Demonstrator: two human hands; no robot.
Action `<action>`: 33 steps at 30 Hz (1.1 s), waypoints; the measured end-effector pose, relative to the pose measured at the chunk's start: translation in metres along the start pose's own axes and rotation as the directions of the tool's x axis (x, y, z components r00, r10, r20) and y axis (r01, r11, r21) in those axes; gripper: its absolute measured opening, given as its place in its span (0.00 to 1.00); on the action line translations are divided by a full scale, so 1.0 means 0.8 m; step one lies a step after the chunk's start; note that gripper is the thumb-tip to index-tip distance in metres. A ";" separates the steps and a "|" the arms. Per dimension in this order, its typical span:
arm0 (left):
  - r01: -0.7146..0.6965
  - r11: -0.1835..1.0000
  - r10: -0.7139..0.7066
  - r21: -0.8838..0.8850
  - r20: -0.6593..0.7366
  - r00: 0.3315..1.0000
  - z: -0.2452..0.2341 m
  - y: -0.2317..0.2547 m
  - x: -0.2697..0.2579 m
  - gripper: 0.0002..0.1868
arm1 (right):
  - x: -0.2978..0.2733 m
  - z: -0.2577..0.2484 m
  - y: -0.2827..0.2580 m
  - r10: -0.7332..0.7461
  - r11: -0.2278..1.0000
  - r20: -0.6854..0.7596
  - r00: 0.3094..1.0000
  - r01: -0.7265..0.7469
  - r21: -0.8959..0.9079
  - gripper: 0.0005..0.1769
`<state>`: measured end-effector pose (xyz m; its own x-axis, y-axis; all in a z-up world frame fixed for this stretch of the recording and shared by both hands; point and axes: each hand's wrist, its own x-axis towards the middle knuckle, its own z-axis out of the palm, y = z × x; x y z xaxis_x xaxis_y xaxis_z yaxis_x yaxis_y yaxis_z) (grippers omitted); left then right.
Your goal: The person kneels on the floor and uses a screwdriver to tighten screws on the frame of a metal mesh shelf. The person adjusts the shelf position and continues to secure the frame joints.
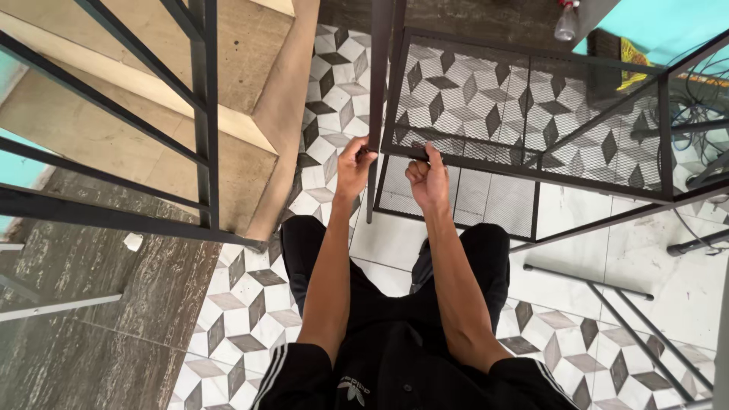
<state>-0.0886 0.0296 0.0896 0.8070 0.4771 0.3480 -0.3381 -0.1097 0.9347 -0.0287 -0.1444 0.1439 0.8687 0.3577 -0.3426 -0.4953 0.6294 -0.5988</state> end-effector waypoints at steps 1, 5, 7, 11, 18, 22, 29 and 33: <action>0.018 1.000 -0.018 0.014 -0.011 1.000 0.001 0.002 0.000 0.13 | -0.001 0.002 -0.001 -0.009 1.000 0.008 1.000 0.009 0.012 0.25; -0.003 1.000 0.003 0.004 -0.021 1.000 0.007 0.010 -0.005 0.13 | -0.007 0.004 -0.002 -0.021 1.000 0.045 0.999 0.021 0.013 0.22; -0.026 0.999 0.028 0.034 -0.033 0.999 0.008 0.012 0.002 0.14 | -0.003 0.008 -0.004 -0.011 1.000 0.039 0.999 0.010 0.024 0.19; -0.019 0.997 0.022 0.079 -0.037 0.999 0.005 0.011 -0.003 0.12 | -0.003 0.002 -0.002 0.005 0.999 -0.007 1.000 -0.005 0.033 0.21; -0.015 1.000 0.015 0.017 -0.028 1.000 -0.002 0.006 0.001 0.12 | 0.003 -0.013 0.010 0.031 0.999 -0.015 0.999 -0.031 -0.017 0.24; 0.080 0.997 -0.079 0.021 -0.011 0.997 -0.005 0.009 -0.007 0.14 | 0.005 -0.026 0.016 0.034 0.999 0.006 0.999 -0.034 -0.027 0.21; -0.079 0.988 0.107 0.130 -0.217 0.970 -0.007 0.000 -0.047 0.18 | -0.022 -0.041 0.021 0.007 0.993 -0.036 0.999 -0.011 -0.120 0.31; 0.062 0.995 -0.079 -0.080 -0.230 0.970 -0.005 -0.002 -0.087 0.15 | -0.062 -0.053 0.030 0.005 0.987 -0.038 0.999 -0.011 -0.160 0.40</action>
<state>-0.1460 -0.0001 0.0636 0.6979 0.6722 0.2471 -0.3251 -0.0100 0.9456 -0.0837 -0.1767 0.1160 0.8655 0.3348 -0.3725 -0.4987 0.5073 -0.7028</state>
